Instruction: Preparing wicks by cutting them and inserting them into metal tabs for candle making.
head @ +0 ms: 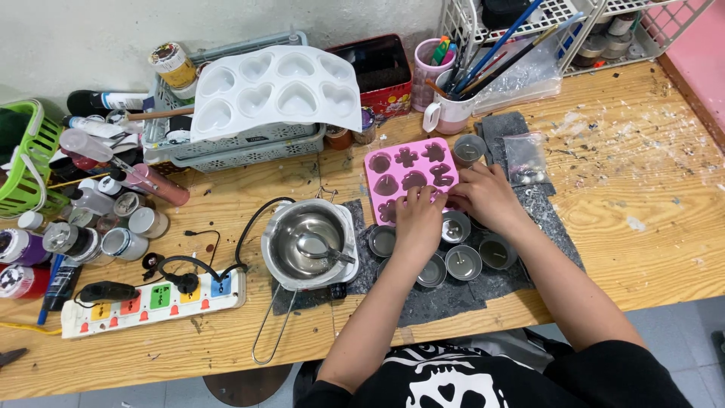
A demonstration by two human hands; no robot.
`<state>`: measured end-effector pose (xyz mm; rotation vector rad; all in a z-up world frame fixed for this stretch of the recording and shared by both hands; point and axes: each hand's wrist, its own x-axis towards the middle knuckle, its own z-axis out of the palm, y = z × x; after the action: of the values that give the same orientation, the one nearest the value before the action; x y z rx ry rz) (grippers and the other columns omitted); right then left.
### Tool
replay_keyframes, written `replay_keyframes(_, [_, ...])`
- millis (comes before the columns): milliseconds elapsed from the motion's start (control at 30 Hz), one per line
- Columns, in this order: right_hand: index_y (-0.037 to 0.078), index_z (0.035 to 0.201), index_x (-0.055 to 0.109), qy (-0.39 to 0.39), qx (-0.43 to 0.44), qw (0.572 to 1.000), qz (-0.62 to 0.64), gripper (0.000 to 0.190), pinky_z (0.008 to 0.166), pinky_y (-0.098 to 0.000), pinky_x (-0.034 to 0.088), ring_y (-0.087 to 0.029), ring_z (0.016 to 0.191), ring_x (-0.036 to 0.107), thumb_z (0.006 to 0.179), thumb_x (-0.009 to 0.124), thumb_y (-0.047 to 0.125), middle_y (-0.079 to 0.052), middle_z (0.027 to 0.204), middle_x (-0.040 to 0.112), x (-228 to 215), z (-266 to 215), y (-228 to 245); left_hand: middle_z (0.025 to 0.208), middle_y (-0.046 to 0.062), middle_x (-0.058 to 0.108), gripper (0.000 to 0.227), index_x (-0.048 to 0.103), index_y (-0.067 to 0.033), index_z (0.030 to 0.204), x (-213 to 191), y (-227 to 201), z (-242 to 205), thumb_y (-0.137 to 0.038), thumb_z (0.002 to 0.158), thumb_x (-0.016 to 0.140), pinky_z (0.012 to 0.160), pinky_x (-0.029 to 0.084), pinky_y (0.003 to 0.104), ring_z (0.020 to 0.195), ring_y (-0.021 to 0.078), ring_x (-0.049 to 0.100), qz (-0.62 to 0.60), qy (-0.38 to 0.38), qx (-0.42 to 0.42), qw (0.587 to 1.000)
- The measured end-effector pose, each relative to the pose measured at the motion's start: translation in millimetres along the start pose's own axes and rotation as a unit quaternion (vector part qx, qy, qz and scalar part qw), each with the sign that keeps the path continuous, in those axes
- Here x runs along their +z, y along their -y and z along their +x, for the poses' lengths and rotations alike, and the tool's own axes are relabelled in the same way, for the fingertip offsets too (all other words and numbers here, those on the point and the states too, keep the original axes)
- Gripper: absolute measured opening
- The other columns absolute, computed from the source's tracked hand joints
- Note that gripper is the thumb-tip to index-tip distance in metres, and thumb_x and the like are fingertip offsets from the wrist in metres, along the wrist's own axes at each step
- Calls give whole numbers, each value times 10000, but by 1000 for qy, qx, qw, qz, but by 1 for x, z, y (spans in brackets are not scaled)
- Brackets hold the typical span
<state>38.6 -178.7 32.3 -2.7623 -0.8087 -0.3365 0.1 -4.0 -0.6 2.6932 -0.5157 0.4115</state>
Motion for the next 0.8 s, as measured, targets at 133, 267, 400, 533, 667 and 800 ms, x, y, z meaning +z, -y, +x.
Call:
replay_keyframes(133, [190,959,803,-16,-12,1000,-2,211,860,-399,397,-198,1044,589,763,800,270,32,1018,697,2,-1,0,1311,103,622,373,718,-89,1204,2,-1,0,-83,838,646,1034,381,523,1264,296,513,11,0,3,1000])
replay_keyframes(267, [191,945,801,-24,-19,999,-10,192,850,-397,398,-197,1022,588,775,800,280,43,998,700,0,-1,2,1315,115,616,367,717,-81,1197,3,-1,1,-89,836,655,1036,375,534,1268,309,508,18,7,5,1000])
replay_keyframes(400, [190,933,804,-30,-19,999,-16,191,836,-395,394,-194,1009,593,770,803,290,40,991,703,2,-1,0,1327,119,610,372,712,-81,1206,8,0,2,-90,838,655,1038,370,538,1279,314,500,23,15,4,1000])
replay_keyframes(533, [187,937,807,-32,-18,999,-12,200,821,-396,390,-194,1006,594,761,802,283,41,998,707,-1,-2,0,1333,125,603,401,710,-82,1215,4,-1,3,-85,817,659,1042,359,548,1282,317,489,27,28,4,999])
replay_keyframes(667, [181,941,812,-20,-12,1000,3,198,820,-391,388,-192,1019,597,765,802,270,33,956,693,-6,-2,-1,1342,128,599,395,711,-85,1221,5,-1,3,-83,828,665,1052,349,554,1287,320,483,25,31,1,999])
replay_keyframes(800, [180,953,816,13,11,1000,6,188,827,-385,391,-192,998,595,782,799,255,22,887,665,-14,-3,-2,1337,126,598,387,720,-99,1207,1,-2,4,-82,825,669,1056,345,552,1285,318,479,23,47,-6,999])
